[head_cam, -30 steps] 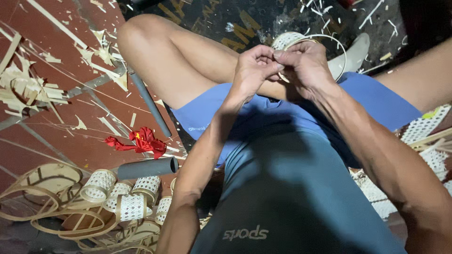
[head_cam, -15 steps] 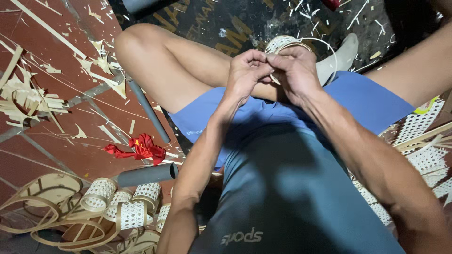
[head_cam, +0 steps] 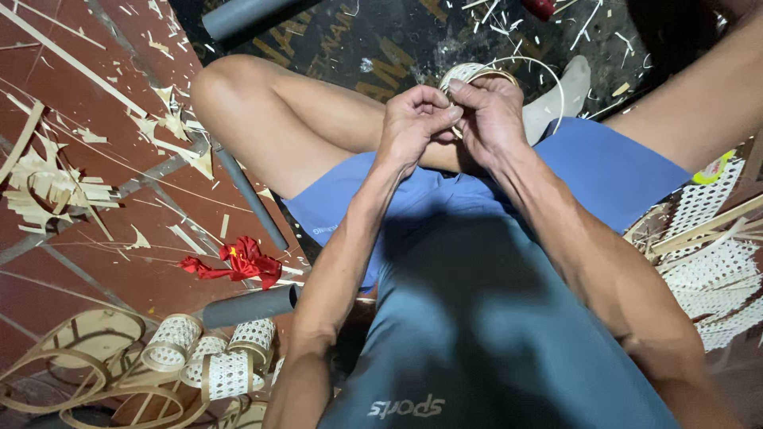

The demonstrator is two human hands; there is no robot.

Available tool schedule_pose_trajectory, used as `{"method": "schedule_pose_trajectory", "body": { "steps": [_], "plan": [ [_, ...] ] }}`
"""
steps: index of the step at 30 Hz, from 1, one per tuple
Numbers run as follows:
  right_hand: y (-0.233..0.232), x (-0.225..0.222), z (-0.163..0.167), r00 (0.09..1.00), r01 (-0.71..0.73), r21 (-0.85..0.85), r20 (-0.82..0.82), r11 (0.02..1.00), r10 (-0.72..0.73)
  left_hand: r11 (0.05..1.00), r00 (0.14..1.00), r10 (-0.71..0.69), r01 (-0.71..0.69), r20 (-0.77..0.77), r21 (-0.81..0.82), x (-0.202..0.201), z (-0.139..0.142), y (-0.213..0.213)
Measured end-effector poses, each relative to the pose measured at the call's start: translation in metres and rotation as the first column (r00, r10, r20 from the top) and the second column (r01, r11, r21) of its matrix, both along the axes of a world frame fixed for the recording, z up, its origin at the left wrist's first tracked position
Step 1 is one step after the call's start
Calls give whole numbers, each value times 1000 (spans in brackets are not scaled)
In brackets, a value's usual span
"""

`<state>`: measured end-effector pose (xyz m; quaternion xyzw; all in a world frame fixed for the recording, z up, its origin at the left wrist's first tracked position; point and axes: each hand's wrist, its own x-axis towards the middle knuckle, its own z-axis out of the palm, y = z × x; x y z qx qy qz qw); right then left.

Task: The person sits on the floor assembling a woven bamboo basket. They fit a thin bamboo rim ring around the basket mouth, press the rim into place, apply glue from a squeeze bottle around the edge, and then hold and cut a perforated bamboo strip with pliers.

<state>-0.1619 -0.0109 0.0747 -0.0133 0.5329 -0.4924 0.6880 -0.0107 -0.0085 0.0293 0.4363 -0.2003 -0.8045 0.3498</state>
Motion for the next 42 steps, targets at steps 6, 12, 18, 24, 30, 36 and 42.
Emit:
{"method": "schedule_pose_trajectory", "body": {
  "steps": [6, 12, 18, 24, 30, 36, 42],
  "plan": [
    [-7, 4, 13, 996, -49, -11, 72, 999, 49, 999, 1000, 22, -21, 12, -42, -2, 9, -1],
    [-9, -28, 69, 949, -302, 74, -67, 951, 306, 865, 831, 168, 134, 531, -484, -1, 28, -18],
    [-31, -52, 109, 257, -755, 4, -918, 656, 302, 633, 714, 95, 494, 694, -596, 18, 69, -62],
    [-51, -44, 119, -343, -862, 438, -875, 255, 341, 558, 629, -118, 682, 769, -473, 37, 112, -68],
    [-33, -28, 96, -499, -838, 545, -768, 1, 401, 532, 546, -222, 762, 808, -370, 51, 111, -28],
    [-22, -22, 76, -548, -804, 588, -678, -85, 490, 572, 528, -247, 756, 812, -318, 54, 106, -8],
    [-26, -26, 76, -539, -819, 560, -676, -125, 503, 672, 557, -294, 699, 777, -247, 55, 126, -7]
  ]
}}
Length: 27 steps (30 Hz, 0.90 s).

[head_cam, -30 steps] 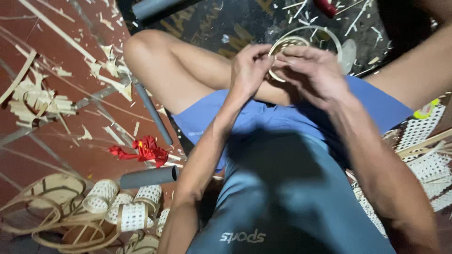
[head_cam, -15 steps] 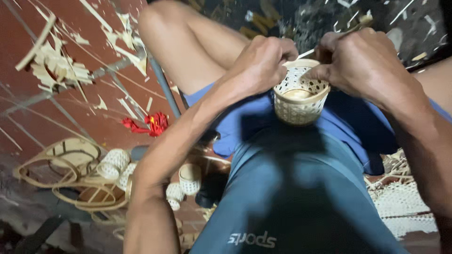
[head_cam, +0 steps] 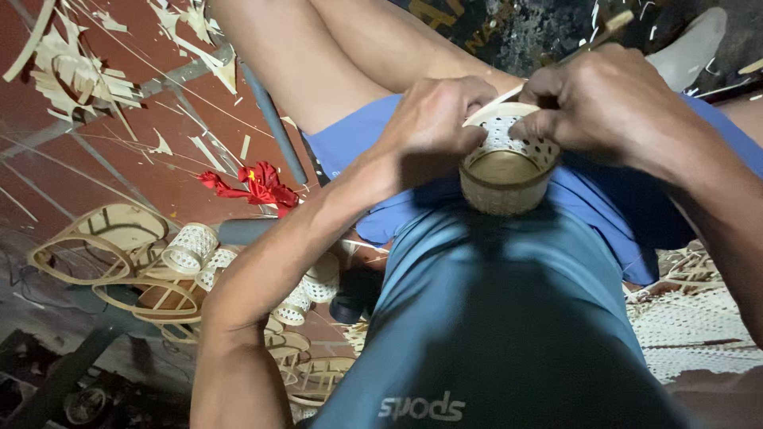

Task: The person sits on the floor assembling a woven bamboo basket. They fit a thin bamboo rim ring around the basket mouth, press the rim into place, apply glue from a squeeze bottle around the edge, and then hold and cut a perforated bamboo strip with pliers.

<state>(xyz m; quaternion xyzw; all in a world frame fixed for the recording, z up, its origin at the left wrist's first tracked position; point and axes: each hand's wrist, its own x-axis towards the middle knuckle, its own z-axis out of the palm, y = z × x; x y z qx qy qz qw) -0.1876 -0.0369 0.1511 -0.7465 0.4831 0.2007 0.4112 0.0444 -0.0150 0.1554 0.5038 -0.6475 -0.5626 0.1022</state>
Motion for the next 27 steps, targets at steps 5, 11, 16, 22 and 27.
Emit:
{"method": "schedule_pose_trajectory", "body": {
  "steps": [5, 11, 16, 22, 27],
  "plan": [
    [2, -13, 10, 946, 17, -14, 324, 1000, -12, 988, 991, -104, 93, 87, 120, -7, 14, -1],
    [7, -25, 9, 941, 21, 145, 331, 989, -69, 982, 981, -172, 163, 91, 98, -9, 25, -2],
    [21, -29, 2, 939, 12, -51, 344, 999, 6, 982, 982, -186, 185, 25, 40, -7, 33, -3],
    [32, -36, 7, 893, 59, -178, 448, 982, 28, 976, 974, -210, 203, -87, -82, -2, 35, -1],
    [23, -27, 37, 941, 114, -146, 334, 983, -59, 954, 977, -198, 210, 79, -213, -14, 26, 4]
  ]
}}
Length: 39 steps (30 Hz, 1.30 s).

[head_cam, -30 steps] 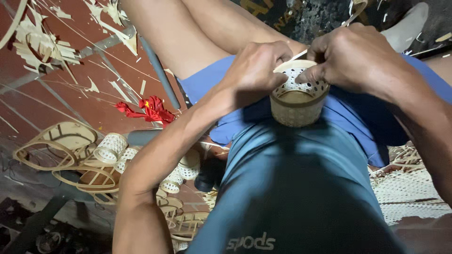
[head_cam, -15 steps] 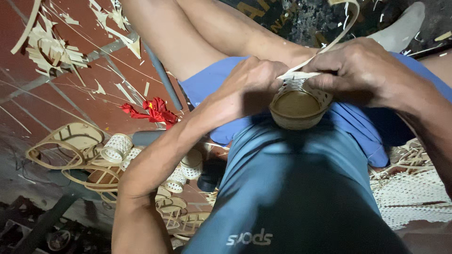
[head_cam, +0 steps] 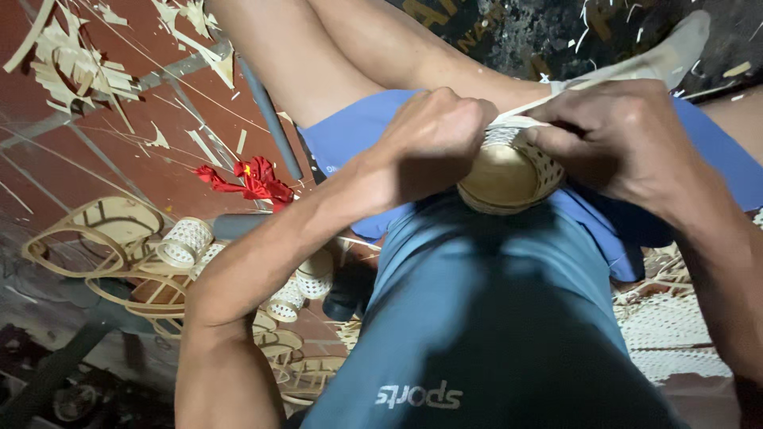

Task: The person sits on the floor assembling a woven bamboo basket. They fit a thin bamboo rim ring around the basket mouth, press the rim into place, apply glue from a squeeze bottle around the edge, and then hold and cut a perforated bamboo strip with pliers.

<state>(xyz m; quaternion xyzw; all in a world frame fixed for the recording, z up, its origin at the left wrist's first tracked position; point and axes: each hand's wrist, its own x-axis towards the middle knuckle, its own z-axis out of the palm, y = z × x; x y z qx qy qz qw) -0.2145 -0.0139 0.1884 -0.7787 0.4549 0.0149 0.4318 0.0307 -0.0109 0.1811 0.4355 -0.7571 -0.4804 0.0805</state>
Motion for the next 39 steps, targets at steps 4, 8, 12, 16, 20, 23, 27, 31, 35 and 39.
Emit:
{"method": "schedule_pose_trajectory", "body": {
  "steps": [4, 8, 12, 16, 20, 23, 27, 31, 35, 39],
  "plan": [
    [3, 6, 43, 978, 27, 0, -205, 1000, -26, 994, 998, 63, -62, 3, -95, 5, 3, -1],
    [1, 0, 66, 932, -239, -151, -312, 959, 183, 944, 968, 244, -251, -57, -215, 18, 4, -9],
    [-34, -16, 49, 985, 168, -366, 29, 916, -169, 908, 958, 281, -286, -63, -306, 6, -3, 5],
    [-45, 8, 3, 975, 73, -106, 218, 992, -49, 879, 941, 327, -337, -89, -336, -6, -12, 30],
    [-40, 25, -34, 976, 29, -65, 219, 997, -14, 836, 881, 472, -441, 18, -327, -20, -27, 47],
    [-27, 21, -45, 959, 136, 137, 231, 981, -165, 829, 866, 498, -458, 52, -321, -22, -39, 57],
    [-13, 20, -50, 933, 183, 162, 282, 970, -224, 824, 842, 539, -527, 2, -207, -22, -44, 70],
    [-6, 27, -51, 918, 112, 136, 364, 984, -155, 825, 830, 533, -553, -163, -116, -1, -39, 67],
    [6, 30, -53, 957, 72, 60, 277, 996, -86, 893, 880, 447, -428, -161, 142, 20, -45, 40],
    [4, 33, -53, 954, 45, 8, 295, 999, -45, 762, 892, 449, -349, -57, 545, 21, -53, 22]
  ]
}}
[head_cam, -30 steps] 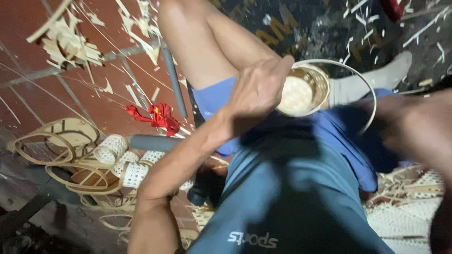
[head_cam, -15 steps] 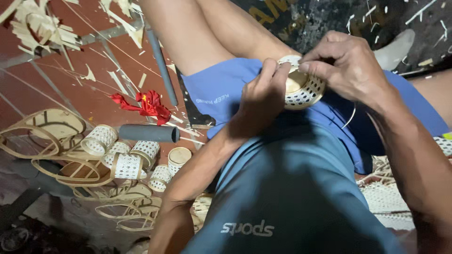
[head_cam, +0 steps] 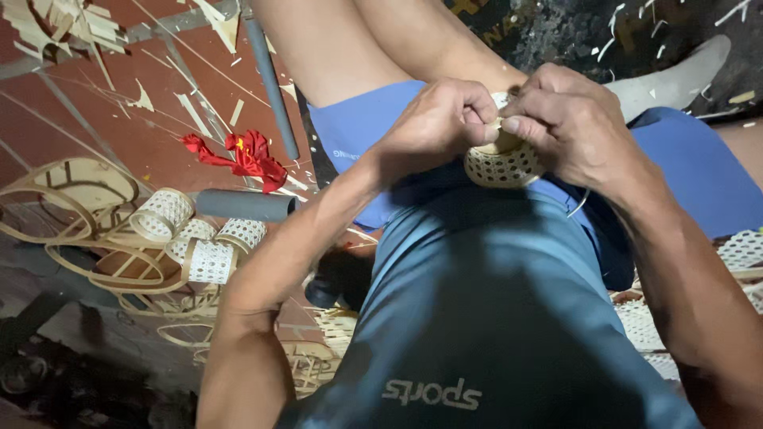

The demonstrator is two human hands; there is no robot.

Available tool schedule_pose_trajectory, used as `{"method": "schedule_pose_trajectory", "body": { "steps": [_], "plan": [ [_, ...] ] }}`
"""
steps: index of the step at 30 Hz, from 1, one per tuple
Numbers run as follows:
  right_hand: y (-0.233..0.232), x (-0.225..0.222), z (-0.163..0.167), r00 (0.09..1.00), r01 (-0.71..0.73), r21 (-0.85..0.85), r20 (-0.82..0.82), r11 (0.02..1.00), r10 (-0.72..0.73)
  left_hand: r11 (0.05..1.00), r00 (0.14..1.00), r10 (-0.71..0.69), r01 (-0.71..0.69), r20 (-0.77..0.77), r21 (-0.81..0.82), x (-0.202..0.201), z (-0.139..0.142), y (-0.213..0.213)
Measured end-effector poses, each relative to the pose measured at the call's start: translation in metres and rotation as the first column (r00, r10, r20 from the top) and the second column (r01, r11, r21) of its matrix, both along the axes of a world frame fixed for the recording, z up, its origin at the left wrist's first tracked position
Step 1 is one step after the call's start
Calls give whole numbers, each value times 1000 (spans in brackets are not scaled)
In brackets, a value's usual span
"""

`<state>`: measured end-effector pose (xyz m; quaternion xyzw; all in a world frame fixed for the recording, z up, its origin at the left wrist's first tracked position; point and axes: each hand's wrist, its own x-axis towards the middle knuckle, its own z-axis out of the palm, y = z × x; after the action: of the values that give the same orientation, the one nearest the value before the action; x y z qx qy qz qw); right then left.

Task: The person sits on the floor assembling a woven bamboo basket. They fit a thin bamboo rim ring around the basket mouth, press the rim into place, apply glue from a squeeze bottle around the edge, and then hold and cut a perforated bamboo strip with pliers.

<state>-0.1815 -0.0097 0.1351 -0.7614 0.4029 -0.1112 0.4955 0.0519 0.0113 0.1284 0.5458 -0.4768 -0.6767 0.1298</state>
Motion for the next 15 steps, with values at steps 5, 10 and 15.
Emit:
{"method": "schedule_pose_trajectory", "body": {
  "steps": [5, 10, 15],
  "plan": [
    [-16, 11, 48, 998, 68, -81, -7, 994, -69, 999, 992, 41, -39, -116, 19, -1, -8, 6],
    [34, 30, 80, 772, 532, 411, 126, 741, -624, 953, 919, 297, -268, -258, 141, 3, -15, 38],
    [64, 33, 24, 379, 346, 938, -149, -9, -914, 812, 748, 582, -508, -320, 288, -23, -27, 77]
  ]
}}
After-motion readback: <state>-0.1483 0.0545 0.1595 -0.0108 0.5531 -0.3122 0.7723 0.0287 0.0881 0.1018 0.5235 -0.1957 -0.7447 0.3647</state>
